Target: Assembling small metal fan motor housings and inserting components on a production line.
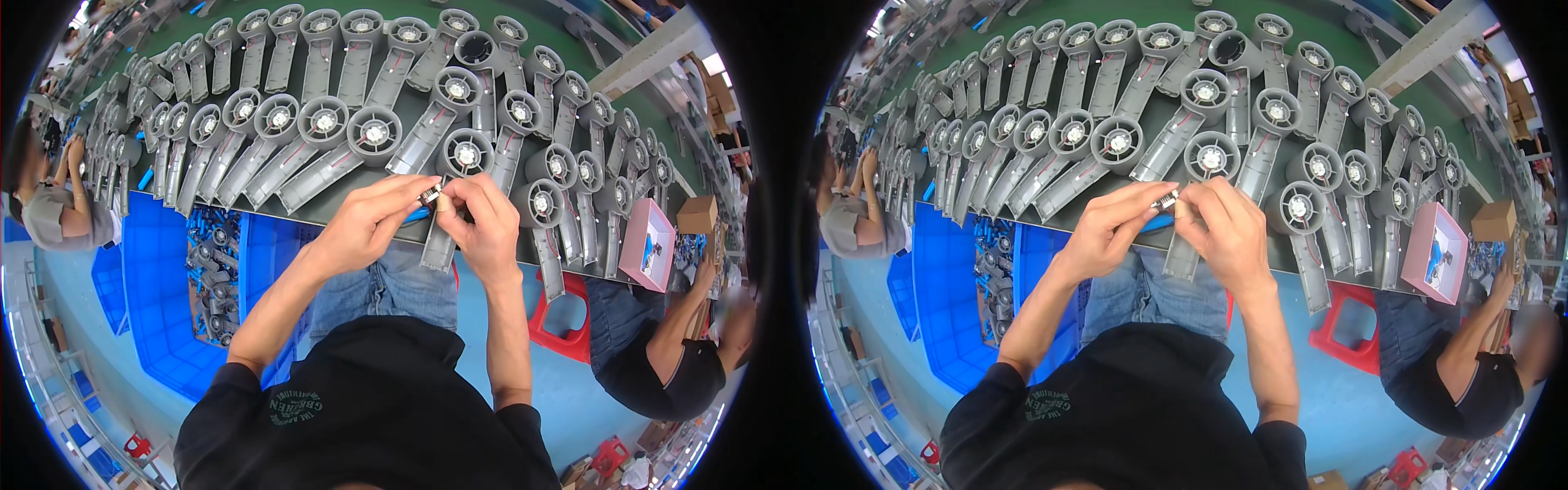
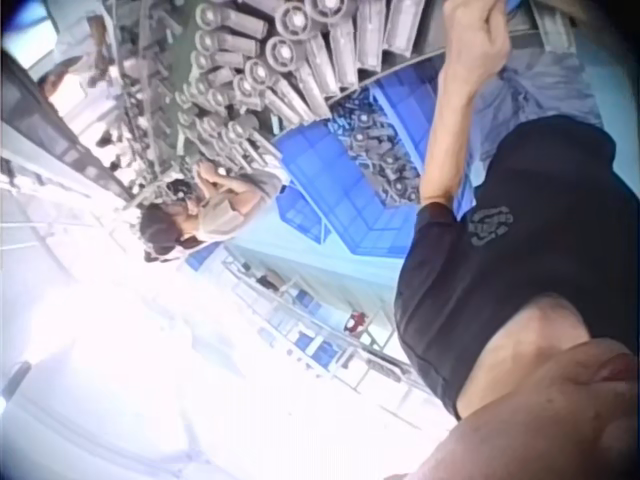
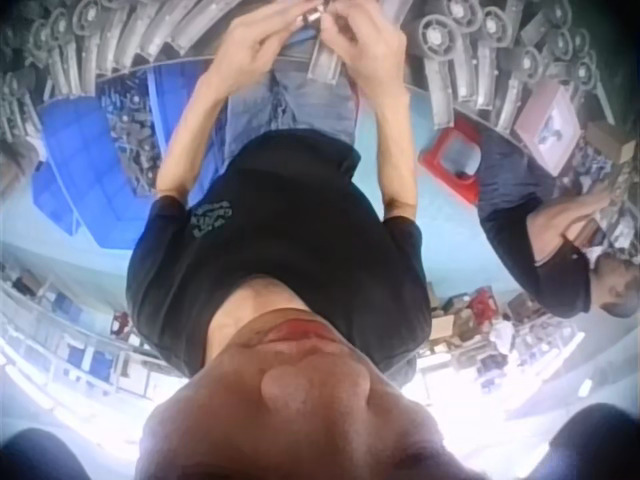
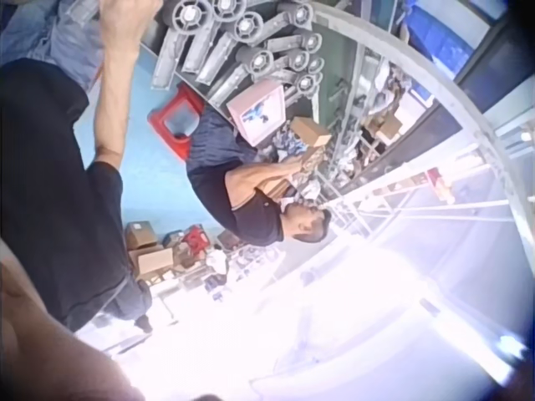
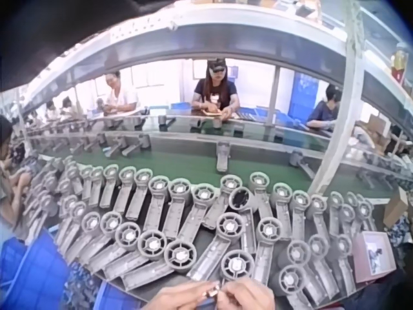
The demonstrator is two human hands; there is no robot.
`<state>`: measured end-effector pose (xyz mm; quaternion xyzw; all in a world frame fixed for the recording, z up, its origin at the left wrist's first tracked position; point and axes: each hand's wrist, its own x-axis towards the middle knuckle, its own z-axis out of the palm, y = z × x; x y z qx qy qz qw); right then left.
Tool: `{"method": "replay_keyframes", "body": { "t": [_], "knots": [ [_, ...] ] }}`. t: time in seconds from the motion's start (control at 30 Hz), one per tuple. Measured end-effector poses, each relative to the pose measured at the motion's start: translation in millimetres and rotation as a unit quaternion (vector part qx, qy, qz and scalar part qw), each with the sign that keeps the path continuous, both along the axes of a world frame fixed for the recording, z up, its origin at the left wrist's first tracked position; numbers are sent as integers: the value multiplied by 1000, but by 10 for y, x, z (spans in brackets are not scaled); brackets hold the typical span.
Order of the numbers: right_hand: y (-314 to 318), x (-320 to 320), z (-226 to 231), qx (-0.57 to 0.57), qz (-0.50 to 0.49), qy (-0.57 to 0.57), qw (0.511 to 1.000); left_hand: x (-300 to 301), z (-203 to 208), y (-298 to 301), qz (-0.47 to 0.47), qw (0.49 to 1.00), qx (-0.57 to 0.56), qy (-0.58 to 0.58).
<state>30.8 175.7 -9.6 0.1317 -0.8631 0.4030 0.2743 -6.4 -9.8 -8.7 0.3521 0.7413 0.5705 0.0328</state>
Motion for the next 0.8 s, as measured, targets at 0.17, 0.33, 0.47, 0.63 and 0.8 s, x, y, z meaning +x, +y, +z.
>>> {"method": "replay_keyframes", "body": {
  "t": [0.17, 0.33, 0.47, 0.63, 0.8],
  "knots": [
    [12, 17, -21, 26, 14, 20, 999, 7, 55, -28, -17, 1000, -9, 14],
    [63, 24, -24, 53, 29, 21, 998, -6, 53, -43, -40, 999, -18, 7],
    [-24, 92, 46, 68, -12, 46, 997, 20, 32, 31, -5, 1000, -1, 21],
    [-238, 577, 138, -92, -205, -287, 931, 41, -14, 56, 29, 999, 35, -20],
    [-351, 819, 427, -336, -174, -331, 865, 83, 179, 207, 81, 988, 118, 57]
  ]
}}
